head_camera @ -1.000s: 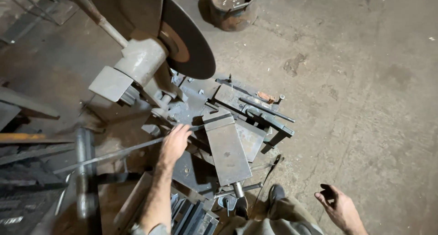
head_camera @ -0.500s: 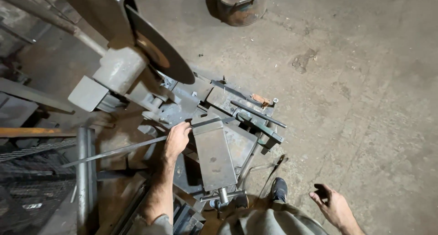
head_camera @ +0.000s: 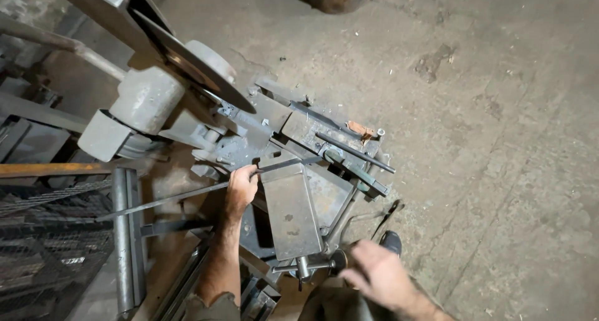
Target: Cutting metal bars to length using a stationary abrasive saw.
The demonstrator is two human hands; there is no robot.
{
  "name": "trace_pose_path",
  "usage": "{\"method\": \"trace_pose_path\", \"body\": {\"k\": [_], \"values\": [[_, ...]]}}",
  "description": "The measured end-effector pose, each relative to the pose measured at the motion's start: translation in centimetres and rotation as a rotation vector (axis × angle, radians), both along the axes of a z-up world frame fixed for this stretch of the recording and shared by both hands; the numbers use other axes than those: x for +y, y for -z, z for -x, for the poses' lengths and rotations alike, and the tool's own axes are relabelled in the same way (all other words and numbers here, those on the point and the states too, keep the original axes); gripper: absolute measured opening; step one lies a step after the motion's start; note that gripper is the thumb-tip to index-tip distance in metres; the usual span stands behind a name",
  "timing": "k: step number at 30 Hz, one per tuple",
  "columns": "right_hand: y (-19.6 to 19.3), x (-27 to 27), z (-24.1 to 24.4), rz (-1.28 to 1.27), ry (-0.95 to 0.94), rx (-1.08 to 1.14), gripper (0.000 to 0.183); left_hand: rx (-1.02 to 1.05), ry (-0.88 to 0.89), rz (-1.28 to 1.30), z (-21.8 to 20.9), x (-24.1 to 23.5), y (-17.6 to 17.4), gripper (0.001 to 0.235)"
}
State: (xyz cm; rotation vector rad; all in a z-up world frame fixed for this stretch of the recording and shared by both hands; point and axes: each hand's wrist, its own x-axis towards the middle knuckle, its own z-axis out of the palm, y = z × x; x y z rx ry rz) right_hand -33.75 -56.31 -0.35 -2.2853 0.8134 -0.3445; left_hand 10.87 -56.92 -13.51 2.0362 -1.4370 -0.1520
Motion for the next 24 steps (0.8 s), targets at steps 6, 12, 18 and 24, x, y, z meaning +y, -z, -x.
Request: {"method": "trace_pose_path", "body": {"k": [6, 12, 18, 24], "values": [[-1.7, 1.7, -5.0, 0.096, -0.138, 0.274, 0.036, -0.024, 0.046, 0.056, -0.8, 0.1, 1.0, 0.022], [3.2, 4.5, -5.3, 0.144, -0.066, 0.083, 0.027, -0.048, 0.059, 0.118, 0.2, 0.1, -0.3, 0.023], [2.9, 4.4, -6.2, -0.087, 0.025, -0.020, 0.017, 0.004, 0.047, -0.070, 0.8, -1.1, -4.0, 0.015], [6.8, 4.4, -6.1, -0.227, 0.072, -0.146, 0.021, 0.044, 0.165, -0.146, 0.5, -1.3, -5.0, 0.013]]}}
